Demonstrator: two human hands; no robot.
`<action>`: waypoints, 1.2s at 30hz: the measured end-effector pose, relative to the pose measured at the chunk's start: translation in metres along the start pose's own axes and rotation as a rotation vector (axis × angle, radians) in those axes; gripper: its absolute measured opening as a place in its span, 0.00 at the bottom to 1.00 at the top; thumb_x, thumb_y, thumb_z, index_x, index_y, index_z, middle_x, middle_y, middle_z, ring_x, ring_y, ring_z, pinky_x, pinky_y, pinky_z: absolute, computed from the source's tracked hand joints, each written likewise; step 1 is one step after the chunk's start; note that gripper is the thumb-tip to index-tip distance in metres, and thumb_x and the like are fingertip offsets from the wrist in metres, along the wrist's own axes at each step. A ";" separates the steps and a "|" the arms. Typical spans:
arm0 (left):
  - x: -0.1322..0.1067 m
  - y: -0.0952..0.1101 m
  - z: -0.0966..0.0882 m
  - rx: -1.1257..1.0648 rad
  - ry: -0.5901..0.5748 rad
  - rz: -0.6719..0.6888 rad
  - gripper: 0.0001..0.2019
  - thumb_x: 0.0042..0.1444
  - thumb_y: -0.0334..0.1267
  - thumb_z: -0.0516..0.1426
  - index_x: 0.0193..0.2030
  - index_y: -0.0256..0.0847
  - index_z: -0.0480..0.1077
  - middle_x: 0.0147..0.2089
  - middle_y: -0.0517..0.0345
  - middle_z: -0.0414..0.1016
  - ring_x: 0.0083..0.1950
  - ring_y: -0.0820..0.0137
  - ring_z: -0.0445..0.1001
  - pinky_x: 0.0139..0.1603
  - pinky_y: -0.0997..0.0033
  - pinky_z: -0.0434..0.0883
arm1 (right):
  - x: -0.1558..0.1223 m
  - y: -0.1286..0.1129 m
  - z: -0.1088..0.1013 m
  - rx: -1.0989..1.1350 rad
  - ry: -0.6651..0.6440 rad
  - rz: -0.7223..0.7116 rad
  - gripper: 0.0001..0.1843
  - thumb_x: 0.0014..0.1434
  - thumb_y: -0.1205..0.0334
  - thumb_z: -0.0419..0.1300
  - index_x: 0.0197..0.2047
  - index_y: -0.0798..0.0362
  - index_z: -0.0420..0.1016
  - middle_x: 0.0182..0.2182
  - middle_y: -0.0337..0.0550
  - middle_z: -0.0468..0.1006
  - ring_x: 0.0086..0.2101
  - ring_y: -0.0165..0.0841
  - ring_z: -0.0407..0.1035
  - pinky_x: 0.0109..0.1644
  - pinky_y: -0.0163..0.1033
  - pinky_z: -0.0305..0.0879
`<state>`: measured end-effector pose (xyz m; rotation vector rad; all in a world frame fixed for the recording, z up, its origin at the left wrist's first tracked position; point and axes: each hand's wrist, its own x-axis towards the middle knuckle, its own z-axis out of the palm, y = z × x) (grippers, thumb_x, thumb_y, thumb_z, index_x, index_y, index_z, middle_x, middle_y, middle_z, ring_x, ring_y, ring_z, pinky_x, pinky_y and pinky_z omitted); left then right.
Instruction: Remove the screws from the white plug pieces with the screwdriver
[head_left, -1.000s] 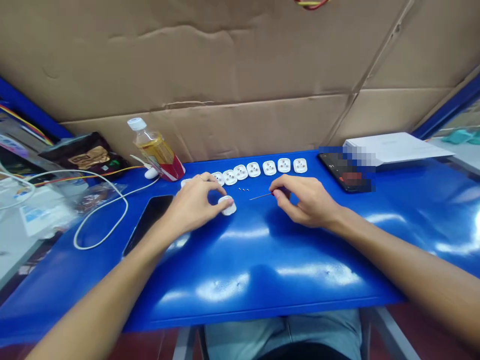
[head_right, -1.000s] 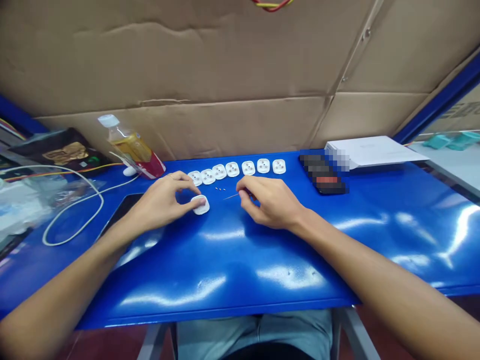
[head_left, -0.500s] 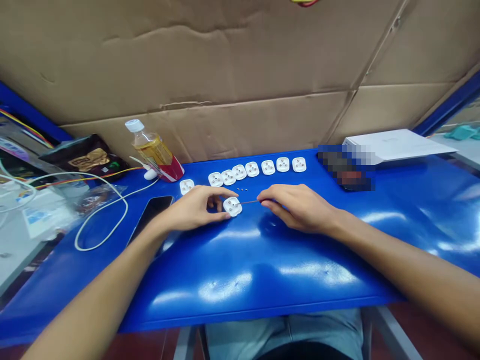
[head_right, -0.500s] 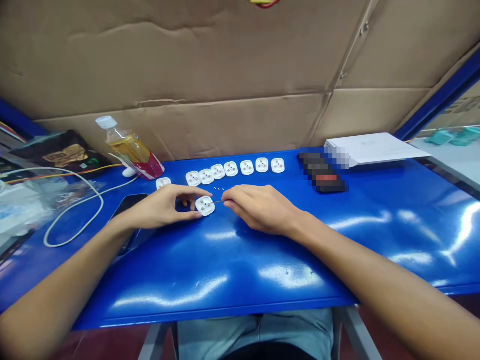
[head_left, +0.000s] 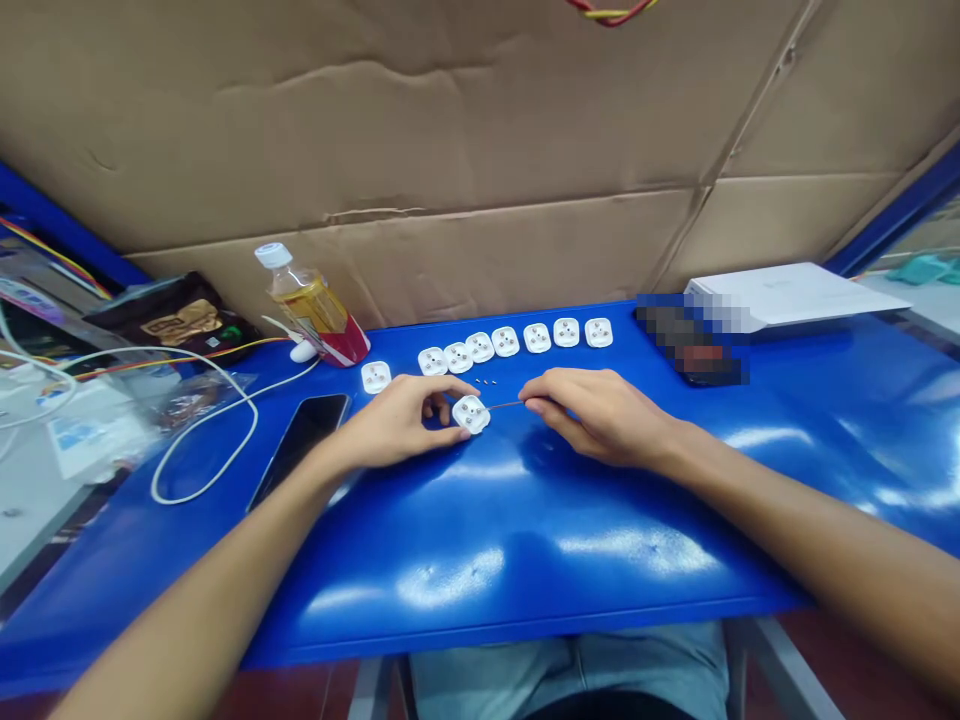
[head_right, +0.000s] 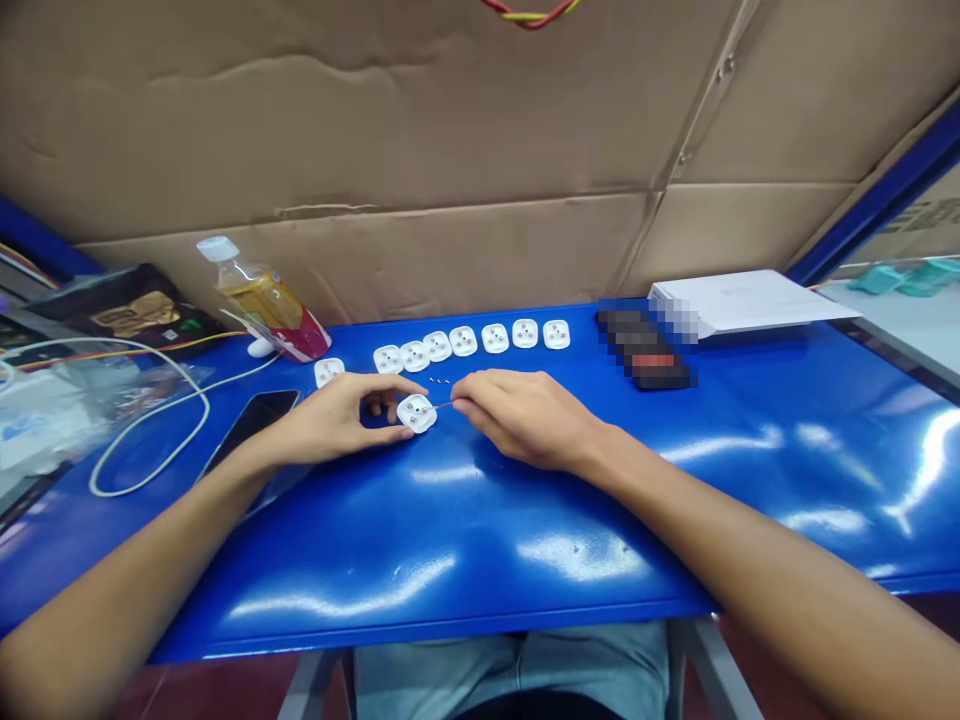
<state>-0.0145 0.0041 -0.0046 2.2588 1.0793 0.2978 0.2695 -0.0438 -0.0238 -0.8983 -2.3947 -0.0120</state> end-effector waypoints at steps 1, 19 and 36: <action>0.000 0.000 0.001 -0.002 0.005 -0.001 0.24 0.58 0.49 0.68 0.60 0.45 0.78 0.39 0.58 0.82 0.38 0.65 0.78 0.41 0.69 0.72 | 0.000 0.000 0.000 -0.012 0.004 0.013 0.12 0.76 0.60 0.52 0.50 0.52 0.76 0.41 0.46 0.86 0.39 0.39 0.81 0.40 0.40 0.72; 0.002 0.002 0.020 -0.115 0.076 0.030 0.21 0.57 0.50 0.69 0.53 0.42 0.79 0.38 0.58 0.81 0.40 0.65 0.77 0.43 0.67 0.70 | 0.006 -0.006 -0.019 0.059 -0.096 0.074 0.06 0.72 0.61 0.57 0.49 0.53 0.71 0.45 0.49 0.80 0.41 0.39 0.75 0.42 0.41 0.69; 0.003 0.004 0.022 -0.112 0.070 0.032 0.20 0.58 0.49 0.69 0.53 0.42 0.78 0.39 0.59 0.80 0.39 0.66 0.75 0.43 0.67 0.69 | 0.004 -0.008 -0.015 -0.125 0.005 0.025 0.08 0.74 0.63 0.52 0.50 0.53 0.70 0.35 0.45 0.84 0.32 0.37 0.79 0.32 0.38 0.63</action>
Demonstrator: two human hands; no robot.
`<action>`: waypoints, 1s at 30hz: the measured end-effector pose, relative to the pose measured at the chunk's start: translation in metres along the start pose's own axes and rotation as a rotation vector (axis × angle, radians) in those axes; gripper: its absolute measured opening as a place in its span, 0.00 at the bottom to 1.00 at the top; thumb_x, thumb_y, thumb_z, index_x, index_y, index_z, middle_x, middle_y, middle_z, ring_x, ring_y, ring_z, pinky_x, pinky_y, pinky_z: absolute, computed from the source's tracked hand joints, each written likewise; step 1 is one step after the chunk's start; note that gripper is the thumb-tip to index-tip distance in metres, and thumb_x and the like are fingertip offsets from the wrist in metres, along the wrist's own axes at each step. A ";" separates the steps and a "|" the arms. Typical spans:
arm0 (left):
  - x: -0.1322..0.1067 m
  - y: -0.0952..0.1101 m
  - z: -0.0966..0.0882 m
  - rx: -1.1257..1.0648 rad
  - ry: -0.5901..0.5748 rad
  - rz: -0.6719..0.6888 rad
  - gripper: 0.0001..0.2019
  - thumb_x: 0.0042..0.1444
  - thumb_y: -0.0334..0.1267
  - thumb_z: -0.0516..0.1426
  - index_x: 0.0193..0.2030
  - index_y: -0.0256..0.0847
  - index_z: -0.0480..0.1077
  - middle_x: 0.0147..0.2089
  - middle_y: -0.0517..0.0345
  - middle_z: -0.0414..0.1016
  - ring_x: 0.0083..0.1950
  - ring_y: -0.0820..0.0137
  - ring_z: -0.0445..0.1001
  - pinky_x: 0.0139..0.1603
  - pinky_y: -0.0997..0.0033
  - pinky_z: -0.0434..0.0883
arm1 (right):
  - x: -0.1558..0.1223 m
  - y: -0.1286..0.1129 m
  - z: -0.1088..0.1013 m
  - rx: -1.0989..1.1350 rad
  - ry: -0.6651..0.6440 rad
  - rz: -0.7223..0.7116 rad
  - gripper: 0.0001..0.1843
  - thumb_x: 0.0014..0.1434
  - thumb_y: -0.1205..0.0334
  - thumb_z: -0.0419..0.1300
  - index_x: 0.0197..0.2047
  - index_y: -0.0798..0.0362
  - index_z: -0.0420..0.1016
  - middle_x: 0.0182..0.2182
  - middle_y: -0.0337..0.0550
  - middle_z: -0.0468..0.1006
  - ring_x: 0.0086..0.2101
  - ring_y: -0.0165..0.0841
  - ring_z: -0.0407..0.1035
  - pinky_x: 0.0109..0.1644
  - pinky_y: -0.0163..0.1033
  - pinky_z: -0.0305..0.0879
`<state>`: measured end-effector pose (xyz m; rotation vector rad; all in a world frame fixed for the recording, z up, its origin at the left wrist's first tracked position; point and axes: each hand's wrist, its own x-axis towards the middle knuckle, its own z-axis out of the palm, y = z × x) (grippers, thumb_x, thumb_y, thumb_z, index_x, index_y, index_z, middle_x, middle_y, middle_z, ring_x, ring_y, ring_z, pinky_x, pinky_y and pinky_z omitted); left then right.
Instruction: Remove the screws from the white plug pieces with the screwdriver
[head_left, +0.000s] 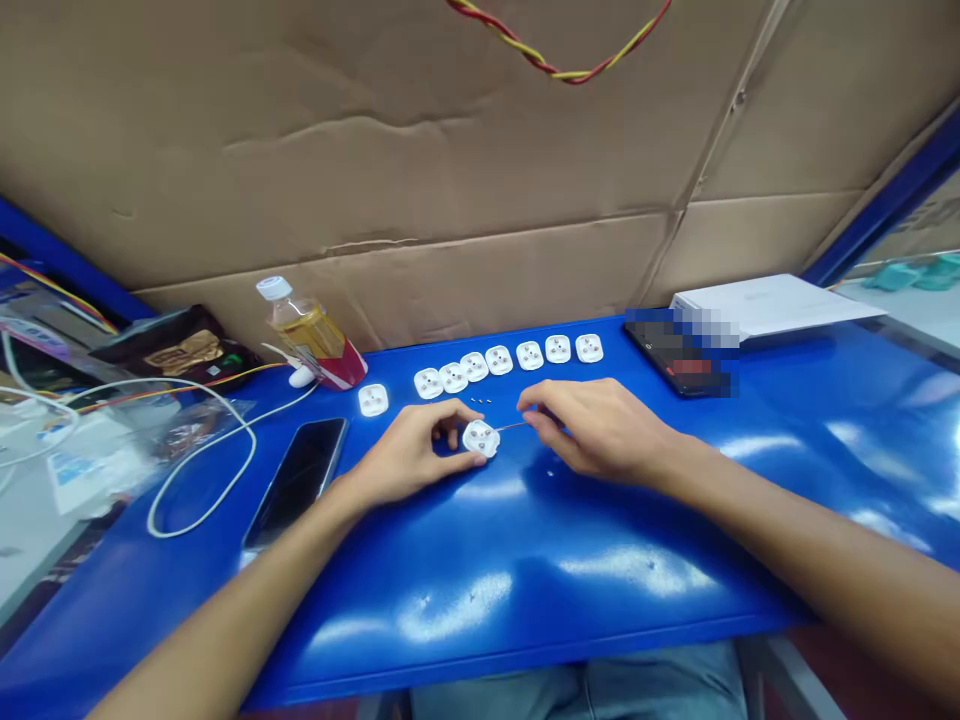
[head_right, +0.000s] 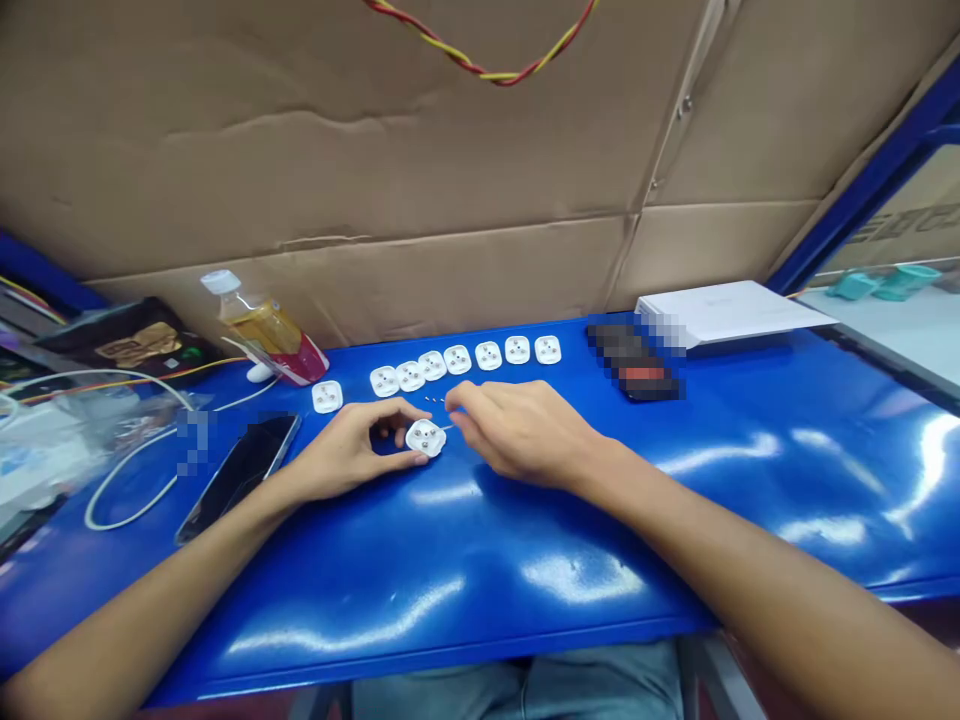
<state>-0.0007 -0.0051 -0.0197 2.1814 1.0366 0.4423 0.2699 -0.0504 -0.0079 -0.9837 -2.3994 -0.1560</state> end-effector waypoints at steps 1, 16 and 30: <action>0.000 0.000 0.000 0.000 0.002 0.001 0.20 0.58 0.49 0.69 0.53 0.42 0.78 0.39 0.59 0.80 0.40 0.66 0.75 0.43 0.67 0.69 | 0.000 -0.001 0.000 0.014 0.021 -0.018 0.08 0.72 0.65 0.52 0.50 0.54 0.70 0.37 0.46 0.84 0.34 0.38 0.79 0.34 0.39 0.65; 0.000 -0.001 0.001 0.024 0.012 0.028 0.20 0.58 0.49 0.69 0.53 0.42 0.78 0.37 0.61 0.78 0.37 0.68 0.73 0.41 0.69 0.67 | 0.000 -0.001 -0.002 0.109 0.058 -0.001 0.09 0.66 0.66 0.54 0.50 0.54 0.68 0.41 0.51 0.83 0.38 0.39 0.79 0.38 0.40 0.70; 0.000 -0.002 0.002 0.029 0.009 0.036 0.21 0.59 0.51 0.68 0.53 0.43 0.78 0.36 0.61 0.77 0.37 0.68 0.73 0.41 0.69 0.67 | -0.001 0.001 0.002 0.091 0.017 0.052 0.06 0.72 0.59 0.56 0.47 0.52 0.70 0.33 0.43 0.84 0.31 0.37 0.79 0.32 0.38 0.66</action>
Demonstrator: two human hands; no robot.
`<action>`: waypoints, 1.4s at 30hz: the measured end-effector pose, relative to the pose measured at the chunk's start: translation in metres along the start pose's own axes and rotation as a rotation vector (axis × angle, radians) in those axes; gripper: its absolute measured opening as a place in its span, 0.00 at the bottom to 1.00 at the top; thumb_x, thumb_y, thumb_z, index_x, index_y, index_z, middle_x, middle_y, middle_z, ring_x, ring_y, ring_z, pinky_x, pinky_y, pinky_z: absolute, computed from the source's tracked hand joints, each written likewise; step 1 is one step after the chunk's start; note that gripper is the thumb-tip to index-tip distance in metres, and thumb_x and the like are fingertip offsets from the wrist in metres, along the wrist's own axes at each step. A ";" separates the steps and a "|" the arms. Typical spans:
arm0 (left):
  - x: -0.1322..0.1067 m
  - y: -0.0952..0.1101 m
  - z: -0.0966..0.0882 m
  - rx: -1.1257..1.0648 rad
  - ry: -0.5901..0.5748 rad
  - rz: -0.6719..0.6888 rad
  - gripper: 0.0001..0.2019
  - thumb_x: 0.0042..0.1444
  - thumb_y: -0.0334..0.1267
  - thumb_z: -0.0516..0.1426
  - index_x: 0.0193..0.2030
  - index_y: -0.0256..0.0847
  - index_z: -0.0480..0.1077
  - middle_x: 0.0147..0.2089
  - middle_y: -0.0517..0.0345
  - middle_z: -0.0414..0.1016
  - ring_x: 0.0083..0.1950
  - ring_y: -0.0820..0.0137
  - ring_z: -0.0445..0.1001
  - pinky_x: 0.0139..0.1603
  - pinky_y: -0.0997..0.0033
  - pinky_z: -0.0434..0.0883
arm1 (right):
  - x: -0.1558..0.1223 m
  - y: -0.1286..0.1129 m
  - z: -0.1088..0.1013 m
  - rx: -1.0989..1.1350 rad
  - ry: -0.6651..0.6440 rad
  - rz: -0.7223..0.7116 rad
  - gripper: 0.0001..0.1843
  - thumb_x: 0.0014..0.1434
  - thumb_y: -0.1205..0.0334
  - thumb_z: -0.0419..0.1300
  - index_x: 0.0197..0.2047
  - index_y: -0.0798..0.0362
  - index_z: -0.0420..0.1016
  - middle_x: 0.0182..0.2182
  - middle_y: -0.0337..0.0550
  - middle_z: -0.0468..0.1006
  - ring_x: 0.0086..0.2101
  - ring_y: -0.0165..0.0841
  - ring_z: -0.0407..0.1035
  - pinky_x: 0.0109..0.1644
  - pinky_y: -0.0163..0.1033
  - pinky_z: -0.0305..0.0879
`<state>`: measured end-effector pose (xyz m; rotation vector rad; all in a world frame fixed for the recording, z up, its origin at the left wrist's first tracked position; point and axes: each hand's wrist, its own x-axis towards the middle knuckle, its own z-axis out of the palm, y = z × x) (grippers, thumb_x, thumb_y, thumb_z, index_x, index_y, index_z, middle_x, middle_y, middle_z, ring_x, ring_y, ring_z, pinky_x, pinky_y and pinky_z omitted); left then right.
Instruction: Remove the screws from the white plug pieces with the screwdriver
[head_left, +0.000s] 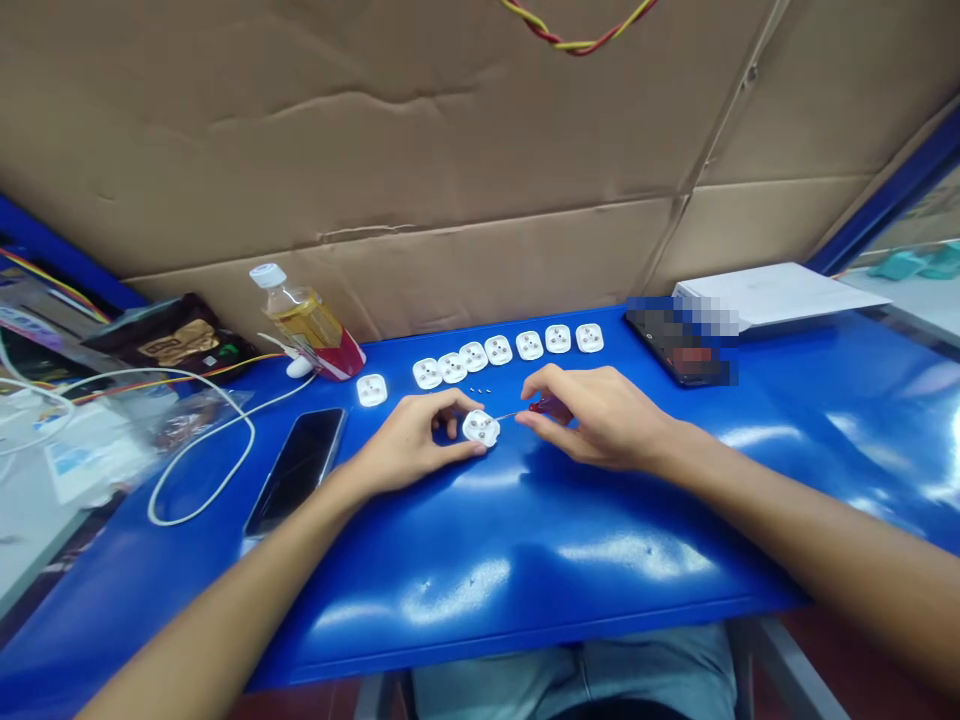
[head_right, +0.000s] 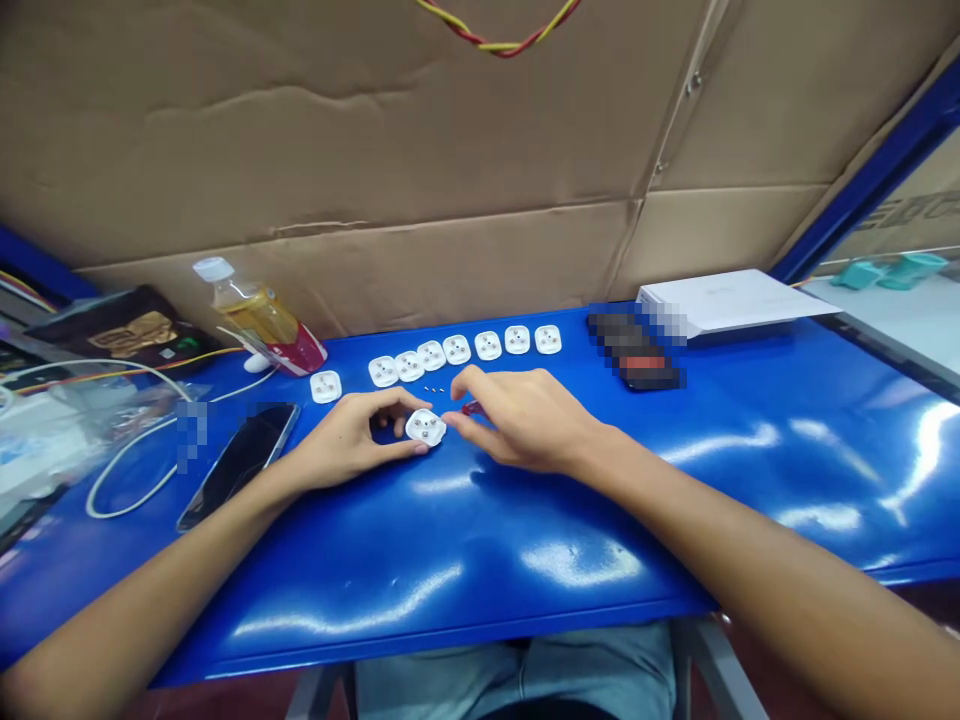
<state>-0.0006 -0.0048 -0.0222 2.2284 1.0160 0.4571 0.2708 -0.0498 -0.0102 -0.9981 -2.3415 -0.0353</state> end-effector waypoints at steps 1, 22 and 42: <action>0.000 0.000 0.000 0.001 -0.001 0.000 0.21 0.59 0.52 0.68 0.54 0.43 0.78 0.36 0.61 0.77 0.37 0.68 0.73 0.40 0.69 0.67 | 0.000 0.001 0.001 -0.010 0.002 -0.002 0.06 0.72 0.60 0.56 0.47 0.52 0.71 0.32 0.42 0.83 0.30 0.36 0.78 0.32 0.38 0.65; 0.000 -0.001 0.000 -0.013 -0.010 -0.014 0.22 0.58 0.53 0.69 0.53 0.43 0.78 0.37 0.60 0.78 0.38 0.67 0.75 0.41 0.68 0.67 | -0.001 0.005 0.002 0.015 0.029 -0.045 0.06 0.71 0.62 0.57 0.44 0.53 0.74 0.34 0.45 0.82 0.33 0.37 0.76 0.36 0.40 0.66; -0.001 -0.002 -0.002 -0.013 -0.027 -0.004 0.23 0.58 0.54 0.68 0.54 0.43 0.78 0.39 0.58 0.79 0.39 0.66 0.75 0.43 0.67 0.68 | 0.001 0.002 0.000 0.040 0.026 -0.078 0.11 0.66 0.68 0.55 0.50 0.53 0.73 0.41 0.49 0.83 0.39 0.40 0.77 0.42 0.43 0.72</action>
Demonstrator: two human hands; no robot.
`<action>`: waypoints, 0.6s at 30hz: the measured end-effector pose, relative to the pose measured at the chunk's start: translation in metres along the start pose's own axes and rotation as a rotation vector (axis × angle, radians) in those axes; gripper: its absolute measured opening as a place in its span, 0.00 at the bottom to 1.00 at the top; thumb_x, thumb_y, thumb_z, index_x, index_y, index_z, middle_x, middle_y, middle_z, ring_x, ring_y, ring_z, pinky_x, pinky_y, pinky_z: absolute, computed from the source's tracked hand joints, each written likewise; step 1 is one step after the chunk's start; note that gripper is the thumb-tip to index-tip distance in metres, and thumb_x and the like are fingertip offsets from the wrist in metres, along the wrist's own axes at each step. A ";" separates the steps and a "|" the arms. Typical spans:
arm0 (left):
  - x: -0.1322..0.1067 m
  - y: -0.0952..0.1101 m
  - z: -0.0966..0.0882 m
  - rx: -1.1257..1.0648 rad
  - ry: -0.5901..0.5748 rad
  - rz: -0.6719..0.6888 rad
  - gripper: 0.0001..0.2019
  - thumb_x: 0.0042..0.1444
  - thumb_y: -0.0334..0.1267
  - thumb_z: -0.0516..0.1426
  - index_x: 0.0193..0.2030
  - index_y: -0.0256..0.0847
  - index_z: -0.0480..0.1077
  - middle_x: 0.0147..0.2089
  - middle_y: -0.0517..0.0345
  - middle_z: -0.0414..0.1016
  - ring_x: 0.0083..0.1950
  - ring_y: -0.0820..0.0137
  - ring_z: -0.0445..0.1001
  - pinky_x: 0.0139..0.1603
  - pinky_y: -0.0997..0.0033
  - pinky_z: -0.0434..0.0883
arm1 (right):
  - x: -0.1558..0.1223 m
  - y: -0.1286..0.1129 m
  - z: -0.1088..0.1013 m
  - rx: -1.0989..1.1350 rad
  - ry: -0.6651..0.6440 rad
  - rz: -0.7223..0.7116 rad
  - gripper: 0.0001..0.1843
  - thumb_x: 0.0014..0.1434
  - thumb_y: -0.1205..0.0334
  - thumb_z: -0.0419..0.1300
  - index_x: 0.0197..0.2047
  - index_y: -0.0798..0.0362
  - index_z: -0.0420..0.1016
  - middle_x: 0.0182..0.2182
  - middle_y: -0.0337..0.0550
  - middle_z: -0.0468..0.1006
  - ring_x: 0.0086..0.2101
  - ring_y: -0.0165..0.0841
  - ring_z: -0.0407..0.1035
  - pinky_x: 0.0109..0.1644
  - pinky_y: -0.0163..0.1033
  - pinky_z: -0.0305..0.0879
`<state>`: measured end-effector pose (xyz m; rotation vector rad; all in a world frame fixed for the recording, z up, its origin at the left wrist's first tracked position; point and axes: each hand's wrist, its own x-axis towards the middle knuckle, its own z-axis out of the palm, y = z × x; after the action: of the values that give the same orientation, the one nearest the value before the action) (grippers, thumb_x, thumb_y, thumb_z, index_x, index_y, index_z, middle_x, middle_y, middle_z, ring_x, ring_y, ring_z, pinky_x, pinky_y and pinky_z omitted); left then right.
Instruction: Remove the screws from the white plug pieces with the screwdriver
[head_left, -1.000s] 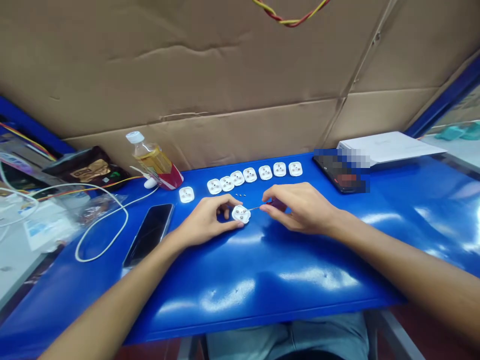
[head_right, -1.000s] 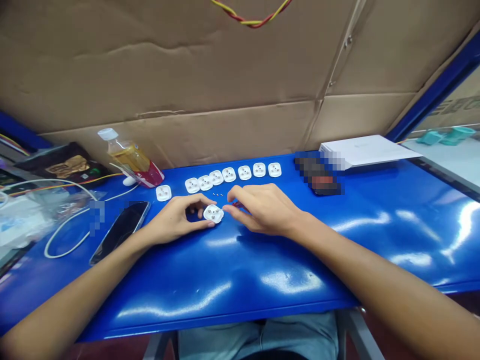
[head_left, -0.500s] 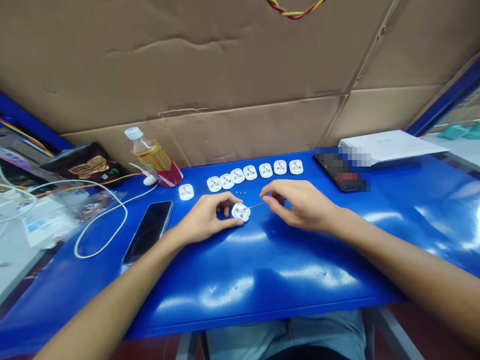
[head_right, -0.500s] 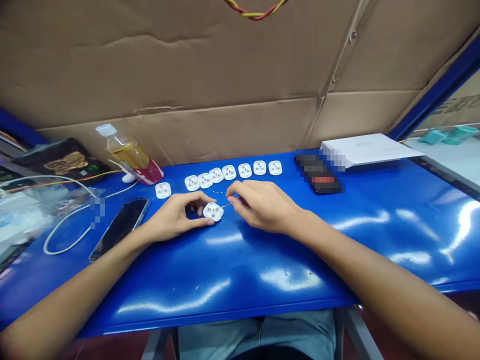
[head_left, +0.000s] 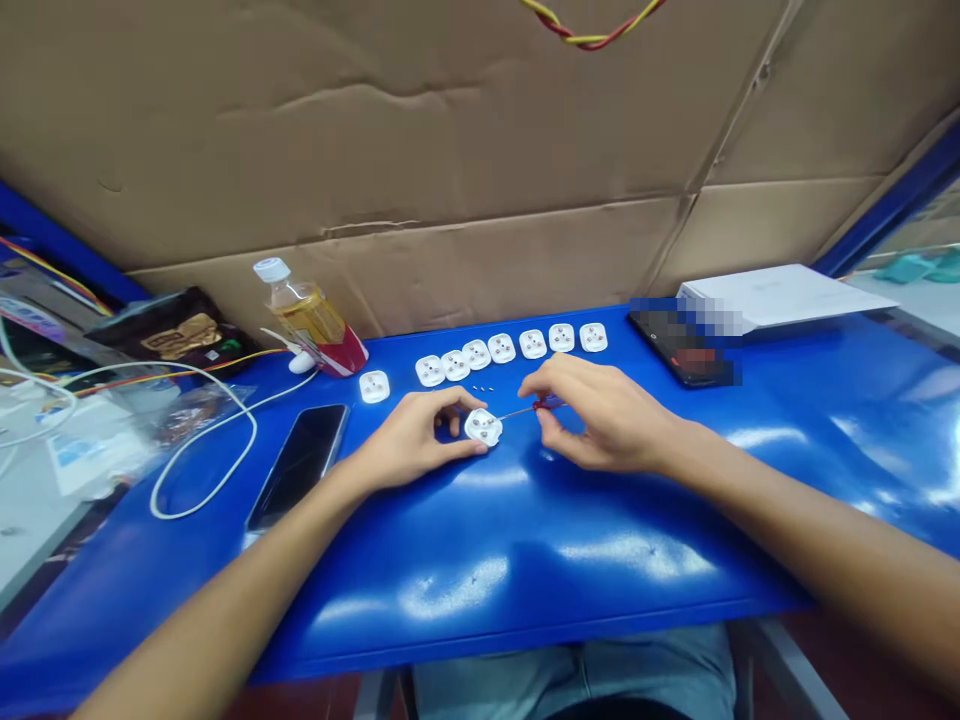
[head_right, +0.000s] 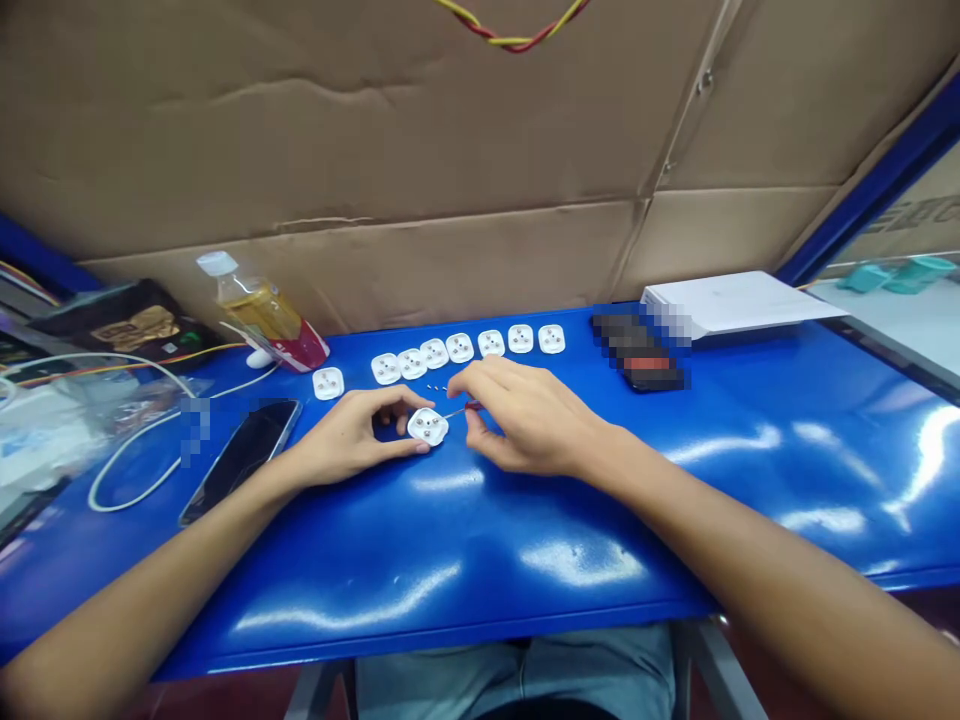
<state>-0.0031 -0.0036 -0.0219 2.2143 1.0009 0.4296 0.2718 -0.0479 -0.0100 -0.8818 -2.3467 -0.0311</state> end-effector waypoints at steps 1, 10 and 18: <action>0.000 0.000 0.000 0.004 0.004 -0.002 0.23 0.58 0.54 0.68 0.54 0.43 0.78 0.39 0.58 0.79 0.39 0.66 0.75 0.43 0.67 0.68 | 0.001 -0.001 -0.001 0.018 0.005 -0.009 0.12 0.65 0.69 0.56 0.51 0.53 0.72 0.43 0.50 0.83 0.40 0.40 0.77 0.42 0.43 0.72; 0.000 0.001 0.000 0.008 -0.001 0.003 0.21 0.59 0.51 0.69 0.54 0.45 0.78 0.39 0.61 0.78 0.39 0.67 0.75 0.42 0.69 0.67 | 0.000 0.001 -0.002 -0.027 0.007 0.020 0.09 0.69 0.66 0.54 0.49 0.54 0.73 0.39 0.48 0.84 0.37 0.38 0.79 0.40 0.41 0.71; 0.000 0.001 0.000 -0.002 -0.002 -0.006 0.22 0.58 0.51 0.69 0.55 0.44 0.78 0.38 0.61 0.78 0.38 0.67 0.74 0.42 0.68 0.67 | -0.001 0.001 -0.001 -0.053 -0.006 0.056 0.08 0.72 0.62 0.55 0.50 0.54 0.72 0.34 0.45 0.84 0.32 0.37 0.78 0.35 0.40 0.68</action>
<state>-0.0028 -0.0043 -0.0206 2.2089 1.0047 0.4251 0.2737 -0.0480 -0.0103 -0.9737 -2.3350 -0.0678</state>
